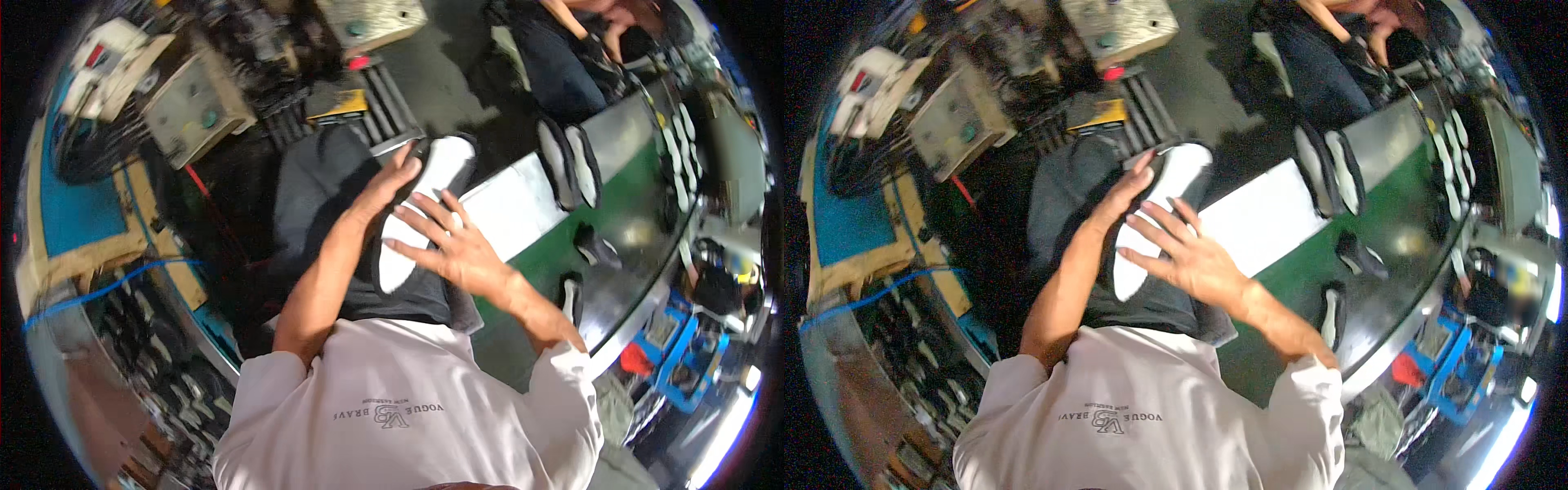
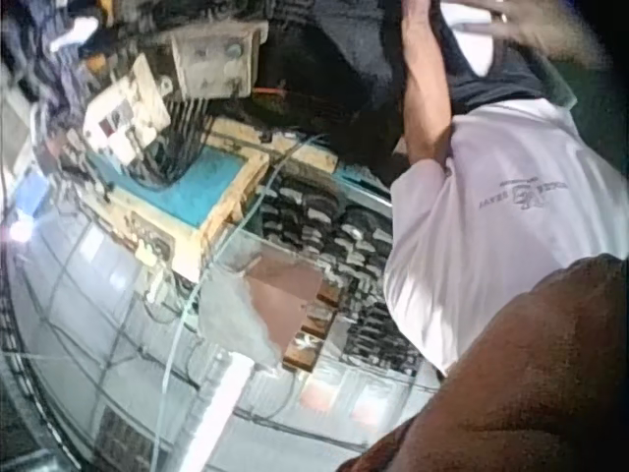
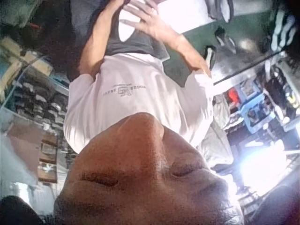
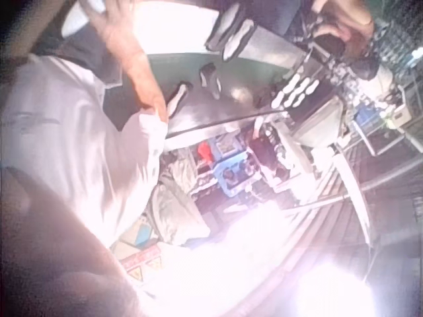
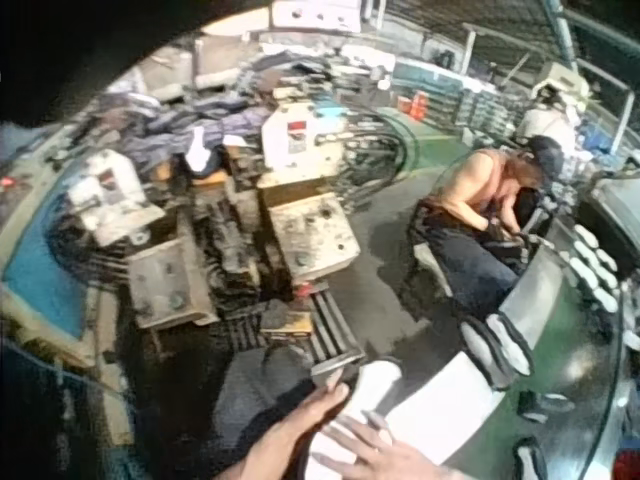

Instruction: Operating a lasting machine to shape shoe uppers onto lasts.

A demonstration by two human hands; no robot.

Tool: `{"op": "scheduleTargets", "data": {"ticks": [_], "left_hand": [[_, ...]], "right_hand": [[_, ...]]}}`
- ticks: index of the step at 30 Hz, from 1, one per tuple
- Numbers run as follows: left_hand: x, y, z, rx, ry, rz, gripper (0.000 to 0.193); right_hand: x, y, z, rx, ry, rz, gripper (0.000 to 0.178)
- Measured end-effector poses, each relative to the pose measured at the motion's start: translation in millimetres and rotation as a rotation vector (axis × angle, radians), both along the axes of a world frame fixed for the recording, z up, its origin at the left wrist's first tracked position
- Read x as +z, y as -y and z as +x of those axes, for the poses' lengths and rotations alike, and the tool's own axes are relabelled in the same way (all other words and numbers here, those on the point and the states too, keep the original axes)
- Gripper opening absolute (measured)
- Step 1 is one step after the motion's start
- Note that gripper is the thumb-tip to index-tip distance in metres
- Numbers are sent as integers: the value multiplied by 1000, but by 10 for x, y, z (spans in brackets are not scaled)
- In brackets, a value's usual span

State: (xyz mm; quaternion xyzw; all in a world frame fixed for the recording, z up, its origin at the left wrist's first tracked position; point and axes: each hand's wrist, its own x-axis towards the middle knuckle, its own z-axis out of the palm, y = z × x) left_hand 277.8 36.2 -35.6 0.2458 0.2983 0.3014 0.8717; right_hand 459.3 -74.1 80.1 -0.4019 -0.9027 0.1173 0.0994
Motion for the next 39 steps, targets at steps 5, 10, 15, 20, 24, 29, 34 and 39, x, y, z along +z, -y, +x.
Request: {"op": "scheduleTargets", "data": {"ticks": [5,10,15,20,24,29,34,39], "left_hand": [[146,213,-645,344,-61,137,82],[409,442,-963,495,-564,536,78],[494,331,-1329,702,-970,807,29],[736,408,-1618,717,-1076,970,24],[1157,559,-1952,481,-409,600,57],[1541,599,-1782,329,-616,924,96],[1454,608,-1723,257,-707,877,74],[1382,612,-1649,290,-768,811,58]], "right_hand": [[-366,410,-370,-433,-712,-354,74],[-782,370,-1019,-713,-1002,-1003,103],[-658,291,-1254,-629,-953,-964,101],[-407,176,-1294,-525,-781,-747,101],[-353,-6,-1201,-409,-623,-408,111],[-881,-84,-1064,-257,-542,-74,117],[-1186,12,-1128,-281,-606,-43,119],[-1207,20,-1138,-298,-556,-8,121]]}}
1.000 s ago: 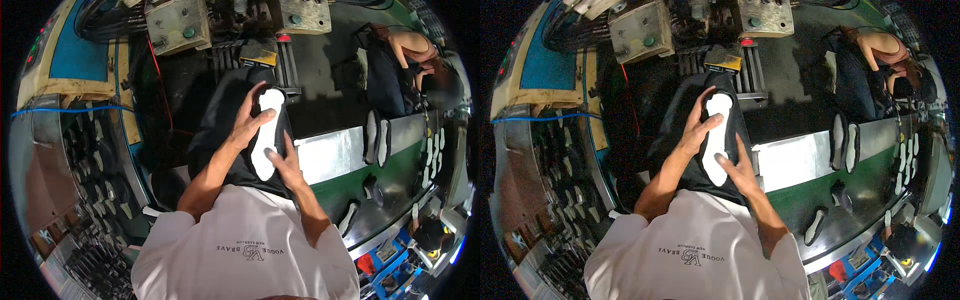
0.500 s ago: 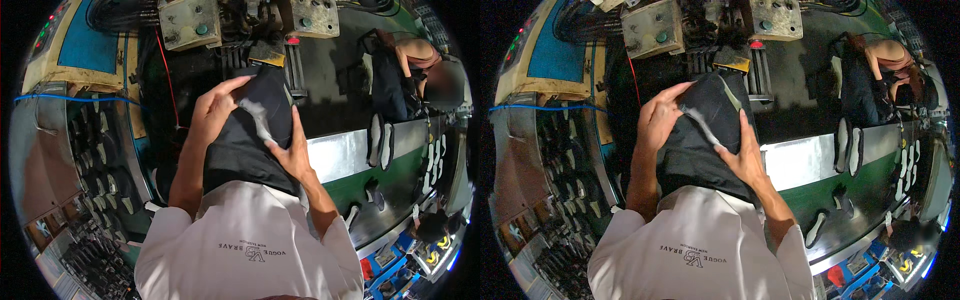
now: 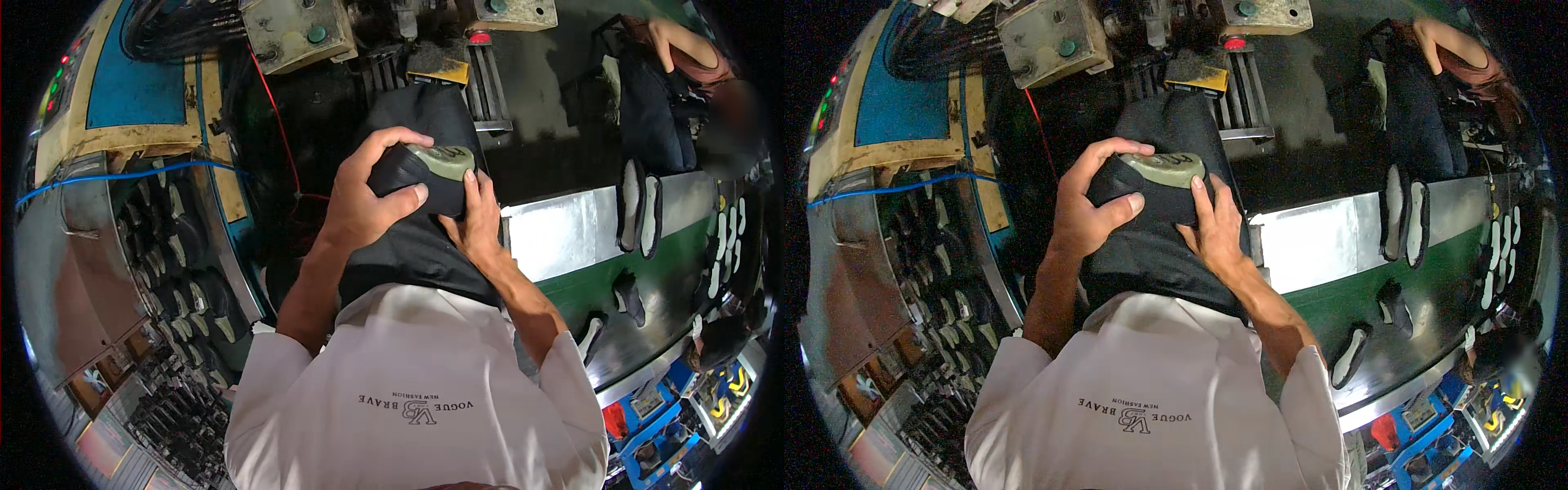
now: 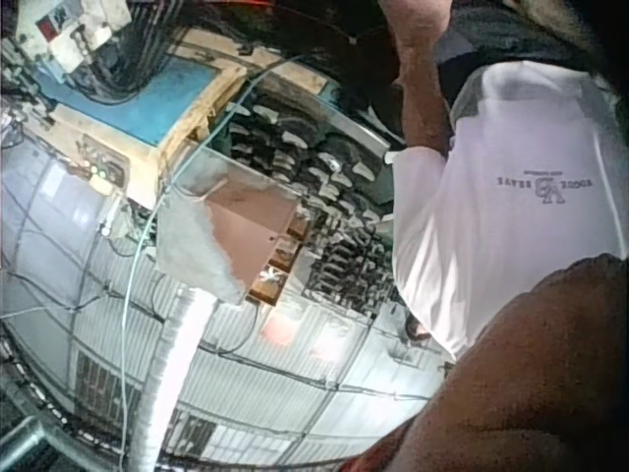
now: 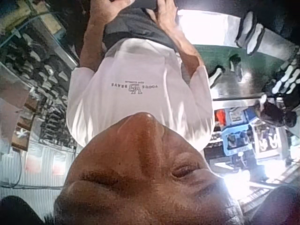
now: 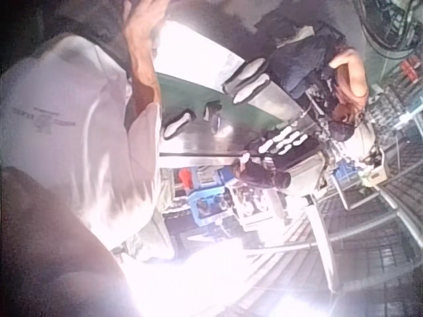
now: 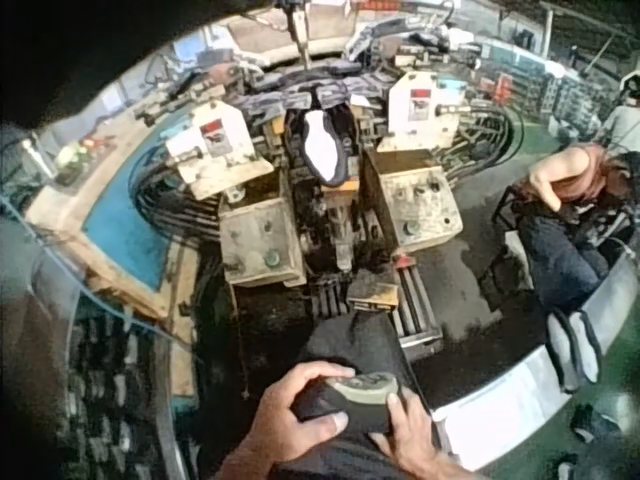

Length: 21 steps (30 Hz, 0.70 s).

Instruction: Operating a lasting machine to shape shoe uppers onto lasts.

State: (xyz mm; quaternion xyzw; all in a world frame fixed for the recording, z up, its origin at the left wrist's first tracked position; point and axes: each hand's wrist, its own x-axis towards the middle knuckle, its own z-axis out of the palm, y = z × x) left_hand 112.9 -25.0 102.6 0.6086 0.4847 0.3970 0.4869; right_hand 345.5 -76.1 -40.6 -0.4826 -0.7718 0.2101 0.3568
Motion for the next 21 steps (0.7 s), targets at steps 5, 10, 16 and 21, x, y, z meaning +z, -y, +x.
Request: {"op": "scheduleTargets", "data": {"ticks": [5,10,16,21], "left_hand": [[-127,-173,-90,19,492,-206,82],[-572,-195,-27,348,602,-198,75],[-718,72,-7,270,366,-197,74],[-835,185,-144,422,274,-174,70]], "right_hand": [[572,-308,42,112,-90,-281,116],[848,-311,-192,266,-563,-938,104],[621,-692,-623,149,-1056,-1148,72],[634,-605,-986,89,-483,-802,64]]}}
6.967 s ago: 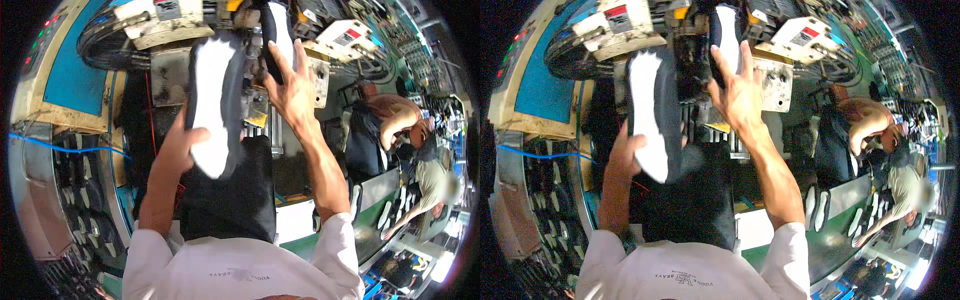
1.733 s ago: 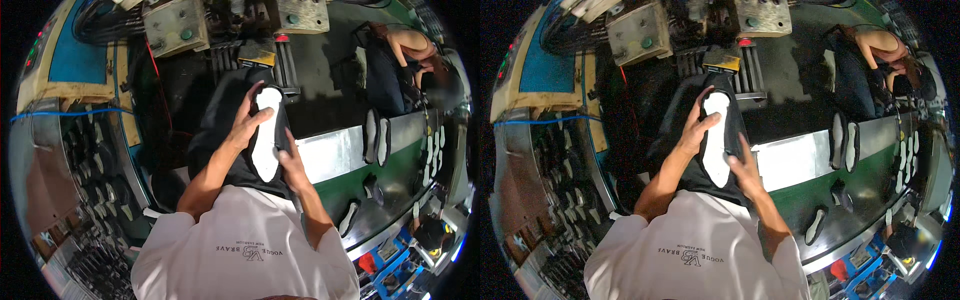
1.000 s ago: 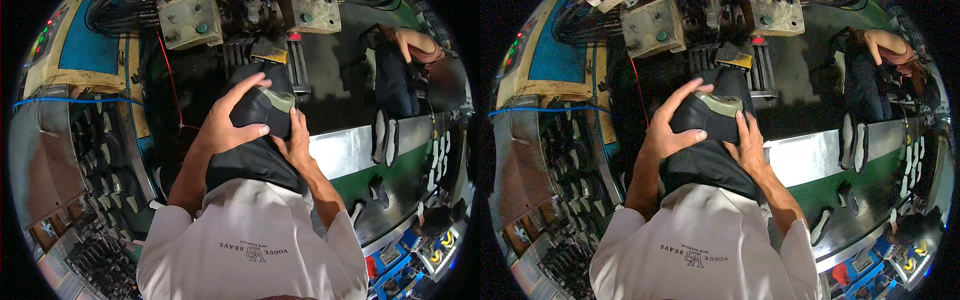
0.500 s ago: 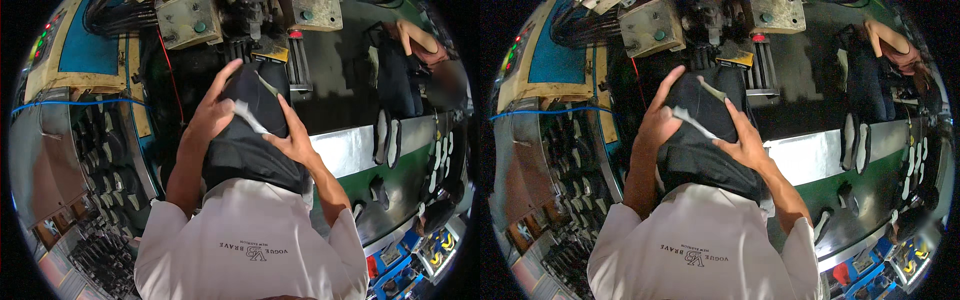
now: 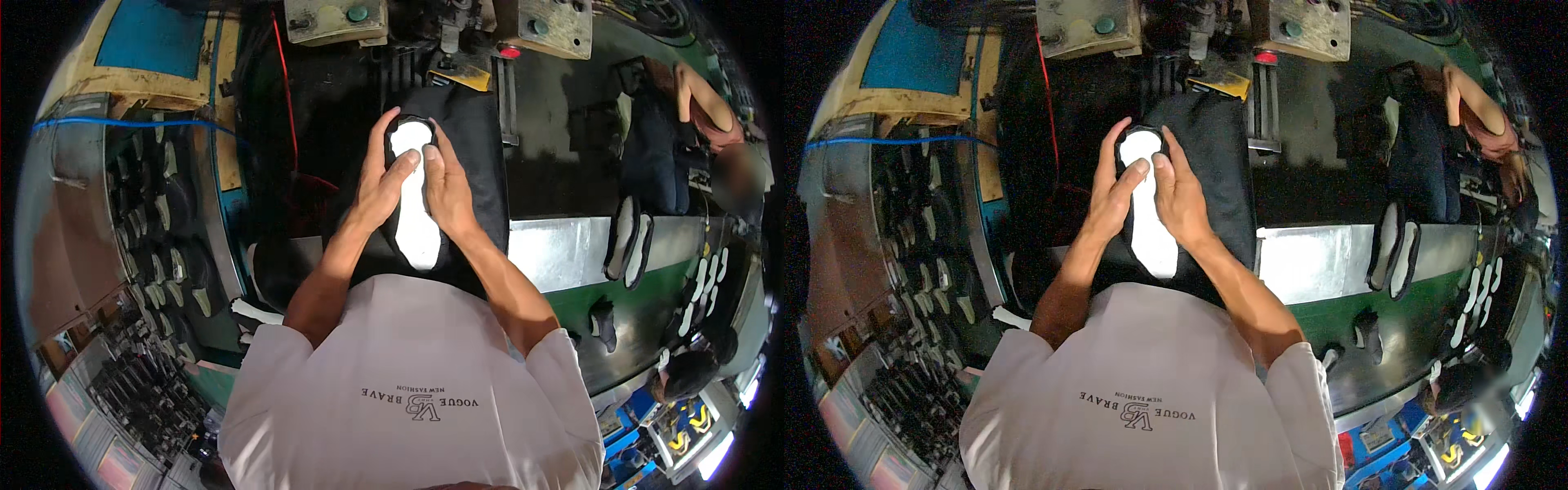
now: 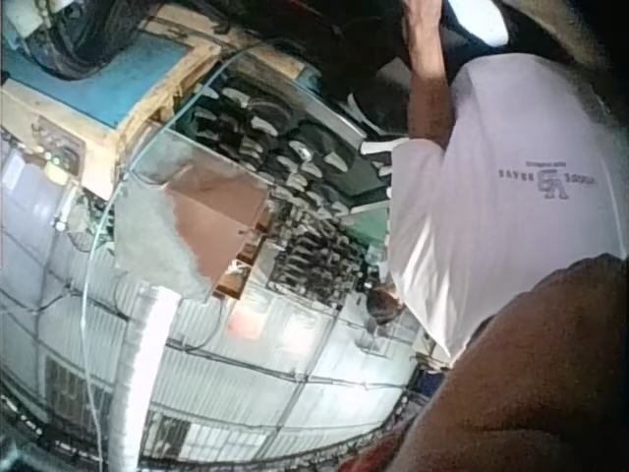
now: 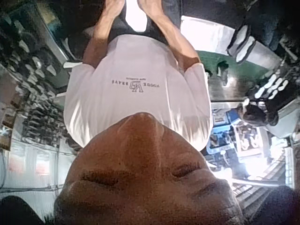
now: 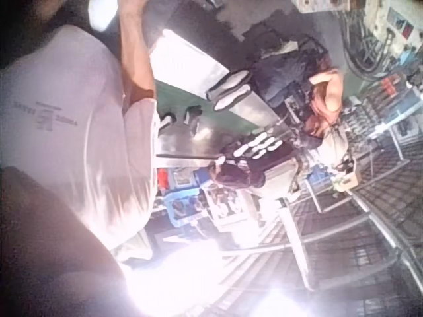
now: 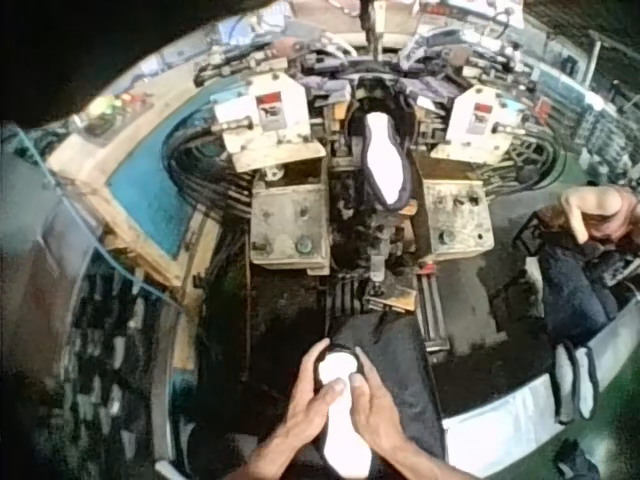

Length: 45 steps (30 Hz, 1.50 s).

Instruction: Operating a lasting machine to shape shoe uppers onto lasts.

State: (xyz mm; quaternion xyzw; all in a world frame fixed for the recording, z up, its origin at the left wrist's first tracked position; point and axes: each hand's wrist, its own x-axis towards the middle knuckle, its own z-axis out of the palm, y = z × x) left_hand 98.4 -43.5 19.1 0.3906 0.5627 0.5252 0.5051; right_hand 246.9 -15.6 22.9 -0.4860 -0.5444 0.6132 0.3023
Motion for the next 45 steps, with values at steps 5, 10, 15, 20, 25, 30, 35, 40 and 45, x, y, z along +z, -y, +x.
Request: {"op": "scheduleTargets", "data": {"ticks": [5,10,15,20,25,30,35,40,45], "left_hand": [[-296,-34,-225,290,164,-88,67],[-651,-187,-617,327,-330,-216,54],[-769,-258,-1010,388,-473,-175,36],[-693,-253,-1038,226,-154,-116,35],[-715,-239,-950,305,-5,-113,31],[-687,-335,-823,305,-197,-141,30],[-535,-475,-756,8,-385,-94,35],[-384,-1513,-442,-112,-600,224,49],[780,-3429,-151,153,-66,178,68]], "right_hand": [[40,443,33,324,379,383,88],[-16,577,21,570,689,721,89],[115,487,-11,628,774,818,82],[76,479,89,659,753,867,77],[44,460,144,643,696,909,72],[1,389,302,657,670,861,78],[108,290,560,628,586,733,80],[291,164,987,293,567,632,62],[771,-441,1318,-7,816,806,64]]}}
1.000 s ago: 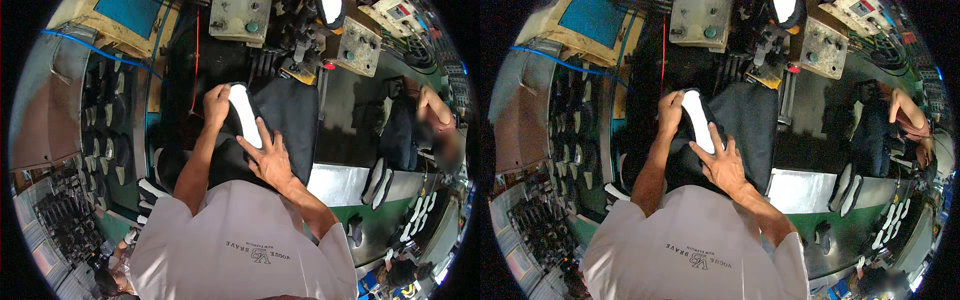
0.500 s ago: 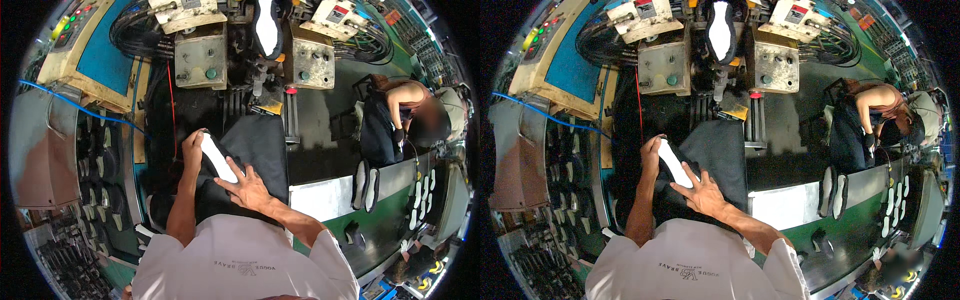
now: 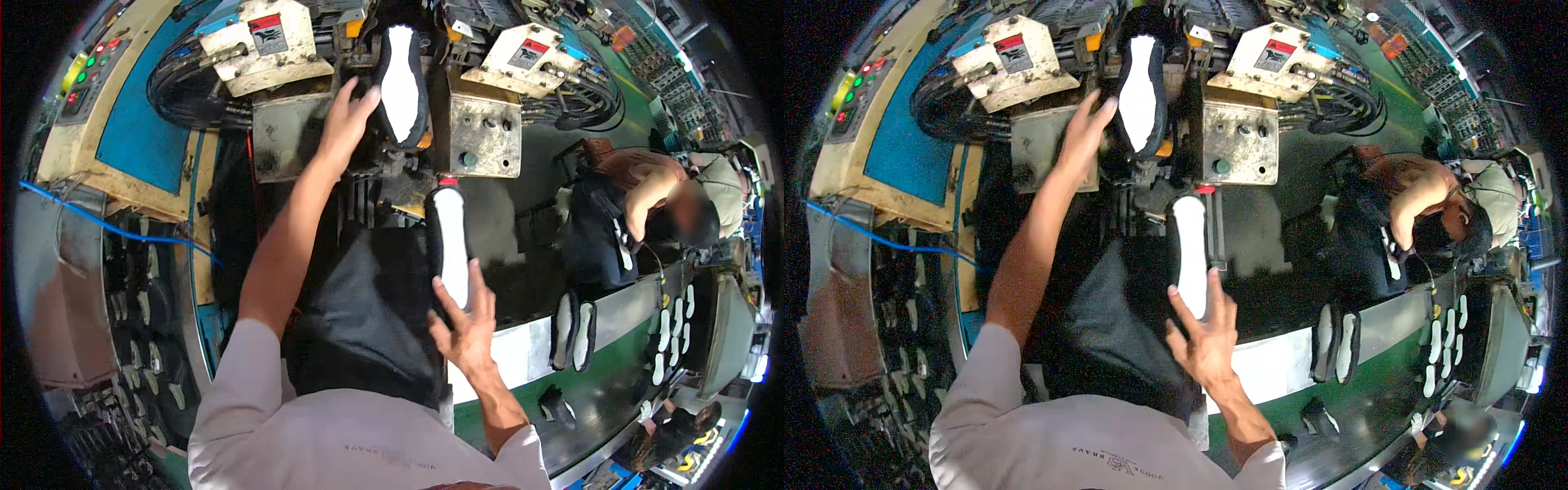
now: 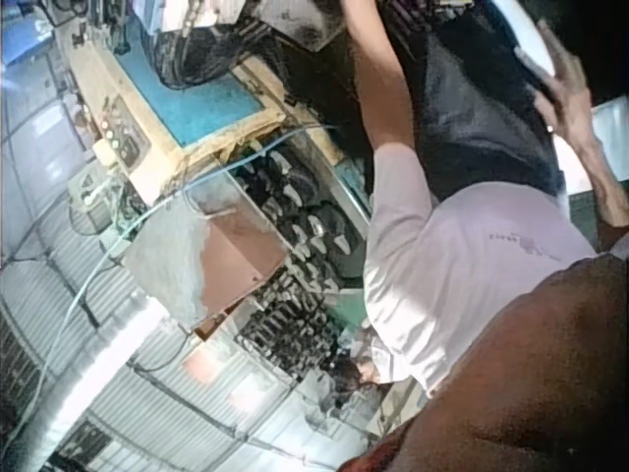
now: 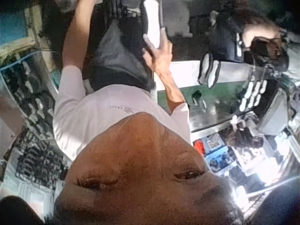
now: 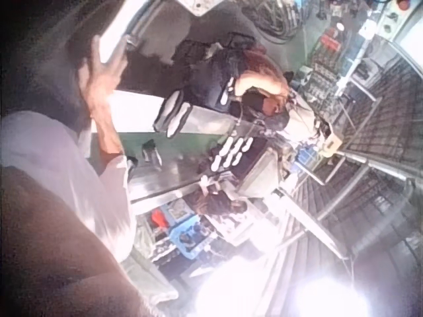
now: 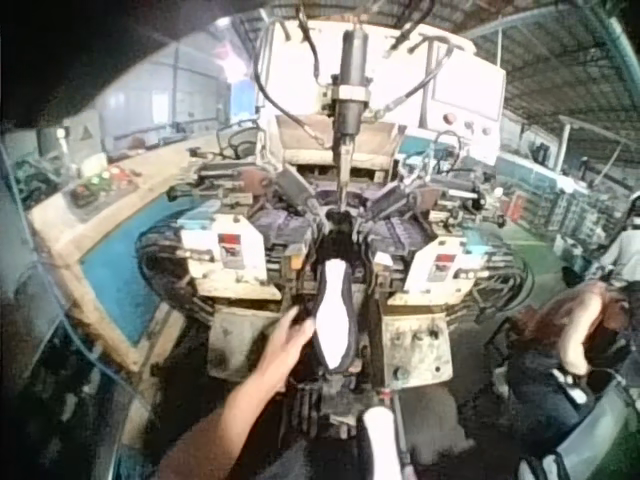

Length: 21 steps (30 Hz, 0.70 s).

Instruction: Operating a lasting machine to shape shoe uppers onto lasts.

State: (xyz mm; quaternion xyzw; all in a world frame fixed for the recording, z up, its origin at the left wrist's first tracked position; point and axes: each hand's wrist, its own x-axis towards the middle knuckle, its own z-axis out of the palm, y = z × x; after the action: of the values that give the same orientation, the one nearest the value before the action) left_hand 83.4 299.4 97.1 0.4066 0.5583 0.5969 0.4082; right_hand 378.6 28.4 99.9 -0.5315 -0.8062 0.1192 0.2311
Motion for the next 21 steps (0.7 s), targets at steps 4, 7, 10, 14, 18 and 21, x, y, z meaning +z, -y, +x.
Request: {"op": "scheduleTargets", "data": {"ticks": [4,7,10,14,18,21], "left_hand": [[-126,-1001,-44,-403,661,-189,33],[81,-677,-99,-466,638,-138,35],[417,300,-156,-364,510,-30,63],[373,1631,-578,-369,583,-121,75],[-171,2684,-879,-337,983,-38,92],[-483,3264,-992,-159,1061,-158,86]], "right_hand": [[386,-715,-110,-10,46,51,70],[632,-1345,-360,37,113,152,72],[778,-1933,-687,38,127,186,72],[553,-2573,-1162,34,57,258,69],[362,-2698,-1514,-14,123,215,72],[311,-2642,-1617,-35,145,171,74]]}}
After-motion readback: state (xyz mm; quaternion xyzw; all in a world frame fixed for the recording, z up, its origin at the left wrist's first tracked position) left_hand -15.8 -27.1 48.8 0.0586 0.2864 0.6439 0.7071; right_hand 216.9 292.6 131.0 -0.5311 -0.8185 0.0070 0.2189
